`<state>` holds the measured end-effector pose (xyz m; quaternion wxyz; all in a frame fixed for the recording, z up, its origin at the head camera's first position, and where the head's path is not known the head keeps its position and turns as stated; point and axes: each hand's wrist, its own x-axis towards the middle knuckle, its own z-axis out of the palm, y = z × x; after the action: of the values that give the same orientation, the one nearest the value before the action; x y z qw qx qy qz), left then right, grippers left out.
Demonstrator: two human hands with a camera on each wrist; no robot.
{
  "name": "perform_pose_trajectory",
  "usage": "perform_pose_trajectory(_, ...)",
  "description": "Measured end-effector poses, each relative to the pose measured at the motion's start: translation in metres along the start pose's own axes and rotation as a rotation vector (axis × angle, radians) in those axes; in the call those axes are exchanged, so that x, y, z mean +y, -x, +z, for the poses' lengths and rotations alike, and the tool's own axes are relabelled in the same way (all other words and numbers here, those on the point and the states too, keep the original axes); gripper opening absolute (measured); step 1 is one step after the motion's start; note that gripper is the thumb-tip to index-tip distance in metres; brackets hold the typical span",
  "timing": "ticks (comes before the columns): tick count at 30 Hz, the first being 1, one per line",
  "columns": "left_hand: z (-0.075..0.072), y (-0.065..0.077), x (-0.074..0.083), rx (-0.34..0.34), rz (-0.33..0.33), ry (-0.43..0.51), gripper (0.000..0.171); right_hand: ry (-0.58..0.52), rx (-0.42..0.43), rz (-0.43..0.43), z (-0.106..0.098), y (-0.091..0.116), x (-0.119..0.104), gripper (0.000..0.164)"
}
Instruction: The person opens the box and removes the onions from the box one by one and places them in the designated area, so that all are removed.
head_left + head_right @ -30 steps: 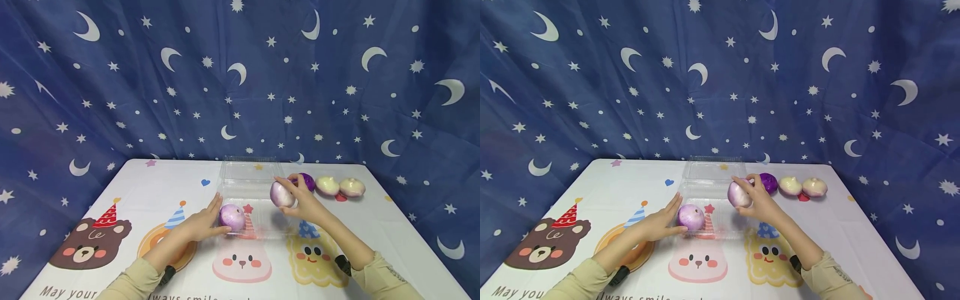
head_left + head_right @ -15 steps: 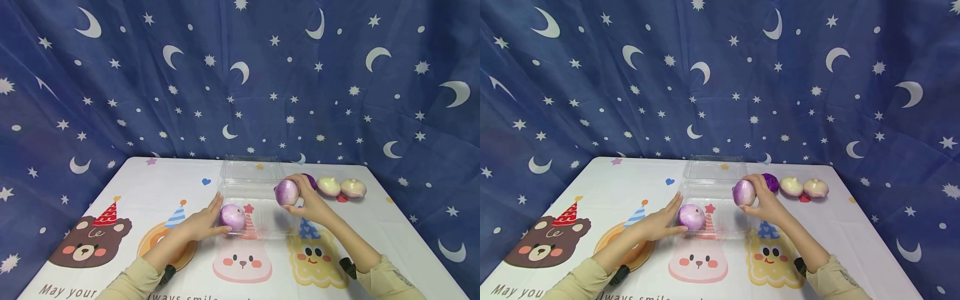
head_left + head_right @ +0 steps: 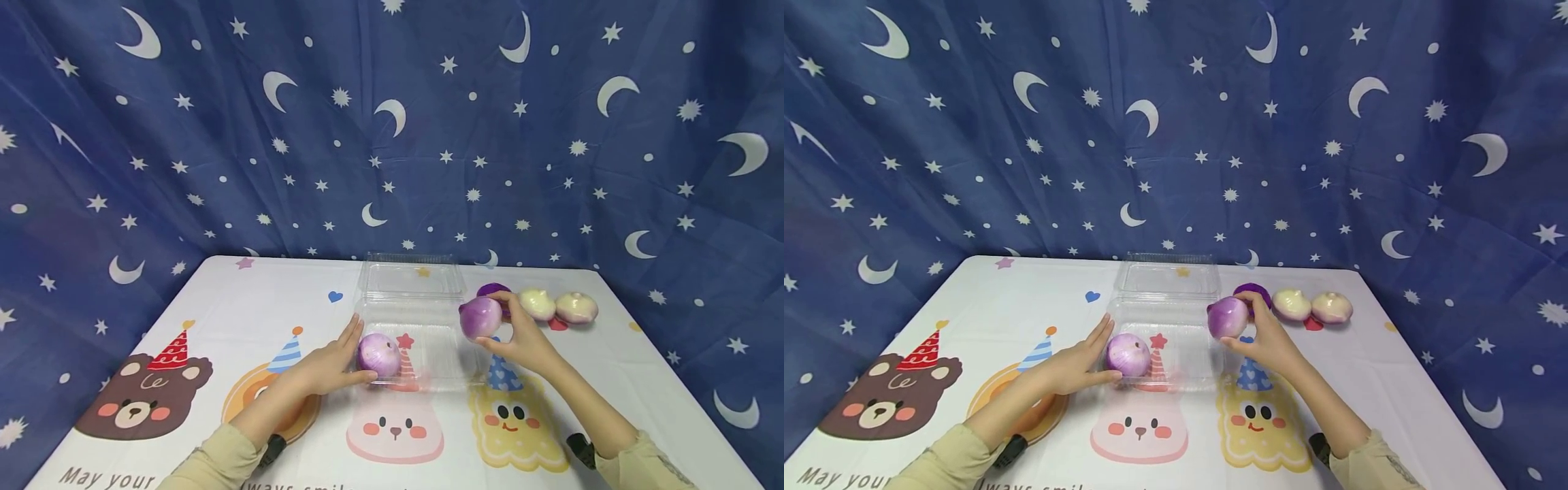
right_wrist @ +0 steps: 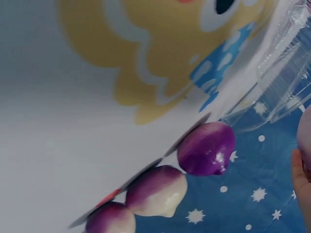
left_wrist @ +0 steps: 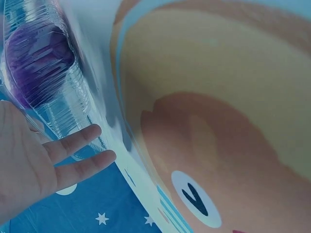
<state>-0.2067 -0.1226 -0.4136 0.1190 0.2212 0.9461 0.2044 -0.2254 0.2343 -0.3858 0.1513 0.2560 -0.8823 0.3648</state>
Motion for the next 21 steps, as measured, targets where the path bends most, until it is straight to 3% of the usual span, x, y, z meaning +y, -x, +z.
perform_pose_trajectory(7, -0.001, 0.002, 0.002, 0.009, -0.007, 0.008, 0.102, -0.064, 0.071, 0.054, -0.004, 0.009, 0.007, 0.074)
perform_pose_trajectory(14, -0.003, 0.001, 0.005, 0.010, -0.016, -0.010, 0.101, -0.070, 0.060, 0.119, -0.008, 0.016, 0.012, 0.078)
perform_pose_trajectory(21, -0.006, 0.001, 0.009, -0.017, -0.039, -0.033, 0.103, -0.042, 0.071, 0.092, -0.013, 0.023, 0.019, 0.076)
